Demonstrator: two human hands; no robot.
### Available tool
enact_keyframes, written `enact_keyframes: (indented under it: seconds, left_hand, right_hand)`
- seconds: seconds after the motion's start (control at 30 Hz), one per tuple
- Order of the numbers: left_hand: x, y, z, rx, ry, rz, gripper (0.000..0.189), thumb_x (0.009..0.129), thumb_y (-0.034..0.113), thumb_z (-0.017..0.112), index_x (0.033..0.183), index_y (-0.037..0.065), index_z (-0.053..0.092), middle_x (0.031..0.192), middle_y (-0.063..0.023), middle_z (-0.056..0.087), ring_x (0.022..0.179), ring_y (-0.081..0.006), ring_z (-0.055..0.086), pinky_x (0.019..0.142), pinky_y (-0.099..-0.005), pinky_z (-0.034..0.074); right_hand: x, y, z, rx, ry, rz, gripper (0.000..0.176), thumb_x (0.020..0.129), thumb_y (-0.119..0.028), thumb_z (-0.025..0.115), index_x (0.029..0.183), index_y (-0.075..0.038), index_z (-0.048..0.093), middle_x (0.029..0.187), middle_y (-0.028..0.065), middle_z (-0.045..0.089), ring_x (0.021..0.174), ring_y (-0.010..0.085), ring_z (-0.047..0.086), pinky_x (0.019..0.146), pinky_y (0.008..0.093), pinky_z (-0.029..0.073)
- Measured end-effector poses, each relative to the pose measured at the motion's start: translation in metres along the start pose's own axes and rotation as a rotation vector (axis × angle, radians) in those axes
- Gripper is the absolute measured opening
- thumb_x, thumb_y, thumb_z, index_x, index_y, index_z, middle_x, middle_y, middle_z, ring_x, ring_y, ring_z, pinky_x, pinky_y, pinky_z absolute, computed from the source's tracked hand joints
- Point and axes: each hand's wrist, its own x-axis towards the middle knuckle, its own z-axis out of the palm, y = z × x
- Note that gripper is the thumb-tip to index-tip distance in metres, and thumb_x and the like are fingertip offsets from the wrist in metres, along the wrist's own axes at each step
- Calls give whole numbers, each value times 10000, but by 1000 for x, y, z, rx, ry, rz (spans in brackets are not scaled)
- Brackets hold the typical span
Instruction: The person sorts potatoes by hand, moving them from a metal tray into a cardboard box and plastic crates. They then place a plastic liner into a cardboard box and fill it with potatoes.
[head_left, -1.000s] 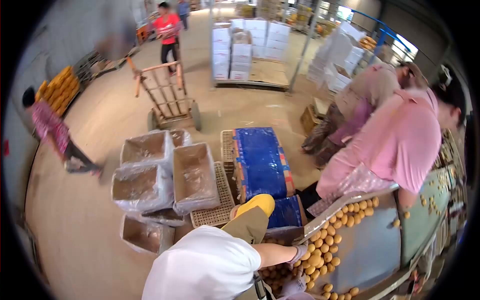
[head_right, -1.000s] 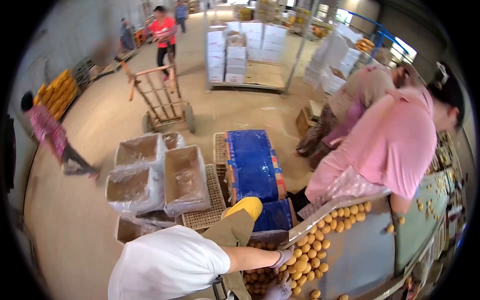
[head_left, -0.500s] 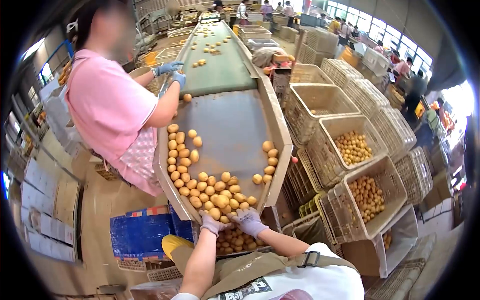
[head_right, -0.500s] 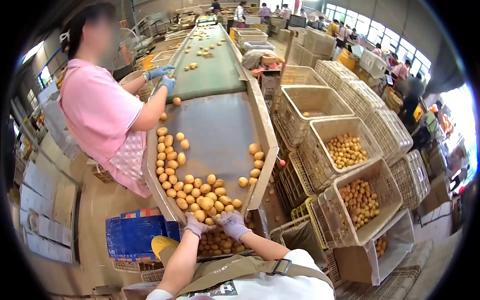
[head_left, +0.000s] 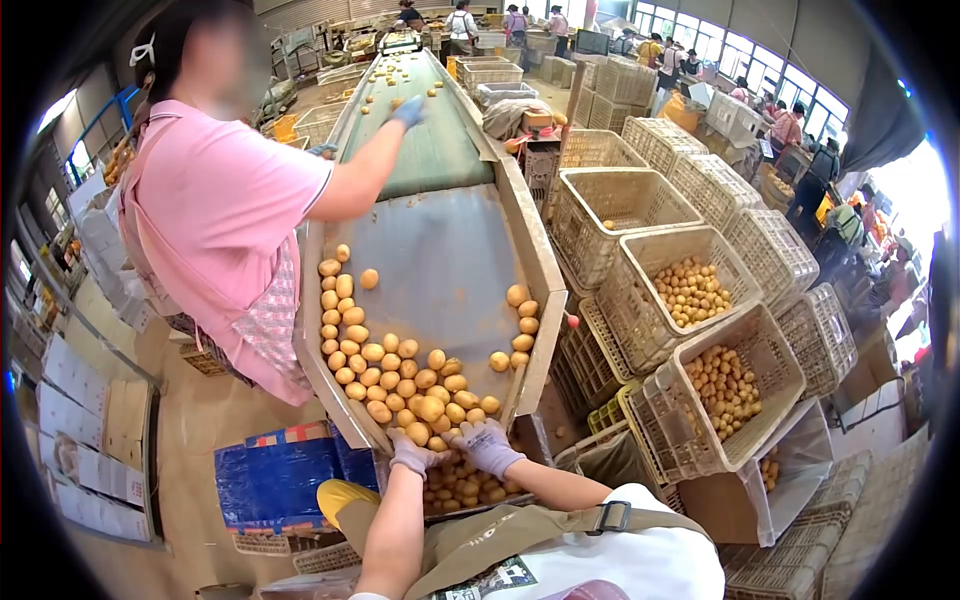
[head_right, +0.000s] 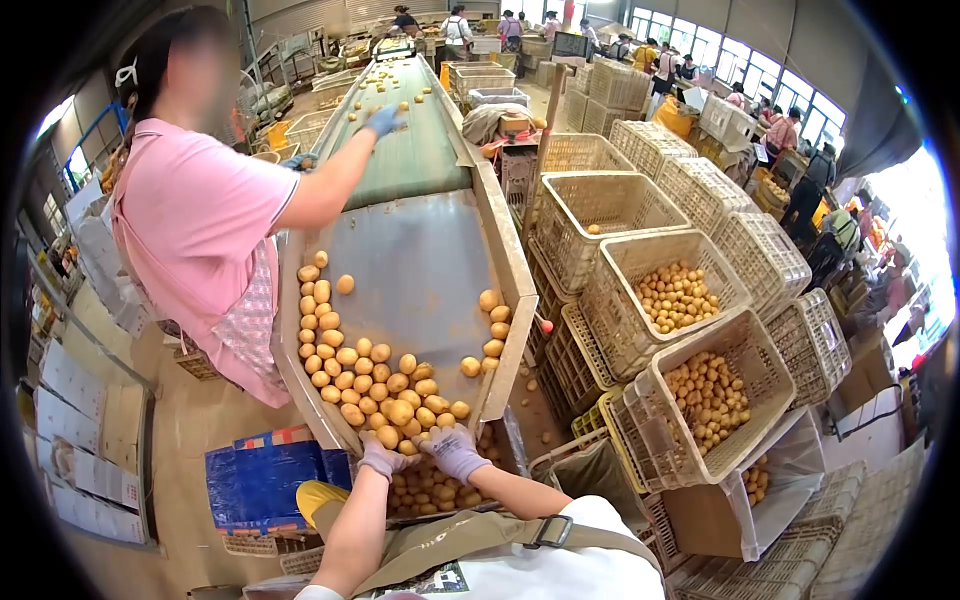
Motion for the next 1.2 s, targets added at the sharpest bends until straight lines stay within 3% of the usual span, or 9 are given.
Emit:
enact_keyframes:
  seconds: [0.33,0.43,0.63,0.67,0.77,0.83,0.87,0.97,1.2]
  left_hand:
    - [10,4,-3,77,-73,6,948,895,827,198,1565,163,289,1607,-158,277,1419,-461,319,1100,-709,267]
    - [9,4,0,75,-26,-4,949,893,832,176,1564,171,292,1606,-156,281,1421,-462,317,1089,-718,269]
    - [16,6,-1,-20,-55,-74,1034,833,901,194,1567,181,299,1609,-160,289,1416,-475,331,1089,-735,246]
    - [63,12,-25,16,-290,-37,983,821,897,295,1565,254,276,1612,-110,291,1437,-455,295,1092,-747,215]
    - [114,7,-36,24,-559,3,956,844,888,209,1580,278,239,1626,-69,280,1461,-450,258,1073,-783,179]
    - [106,1,-29,47,-476,53,909,877,849,223,1592,290,181,1624,-83,261,1454,-446,260,1051,-782,212]
    - [31,-4,-4,11,-109,74,997,822,915,195,1573,264,279,1617,-100,303,1434,-396,332,1043,-751,279]
    - [39,-4,8,-343,-151,7,1035,804,921,249,1585,242,233,1624,-118,273,1449,-394,295,1079,-714,250]
    - [47,-16,6,-584,-194,-59,1159,763,936,375,1615,191,124,1642,-161,204,1485,-390,209,1162,-628,183]
  right_hand:
    - [-1,1,0,-3,18,-15,292,950,-254,547,1232,-306,603,1021,43,667,940,265,671,806,426,511]
    - [-1,3,1,14,43,-26,390,846,-248,672,1226,-288,593,1009,45,645,920,257,667,781,441,527]
    - [-1,5,9,15,104,-55,356,867,-278,640,1221,-292,610,971,41,660,897,250,672,726,440,520]
    - [0,3,7,-33,63,-46,355,870,-287,625,1226,-293,621,952,44,668,885,246,674,702,444,512]
    - [3,6,21,-42,217,-127,348,815,-244,653,1160,-286,671,875,40,666,794,266,669,673,460,507]
    - [2,4,19,-70,232,-141,347,795,-244,676,1141,-267,682,900,50,671,812,278,666,661,464,509]
    - [4,7,22,-66,220,-147,357,804,-294,692,1160,-273,680,919,57,679,821,297,667,686,470,511]
    - [0,1,6,-79,72,-94,459,815,-312,703,1268,-263,641,1043,77,644,953,287,636,811,445,479]
    - [5,2,11,-97,47,-87,497,821,-291,694,1311,-268,619,1151,91,638,1022,290,631,820,457,488]
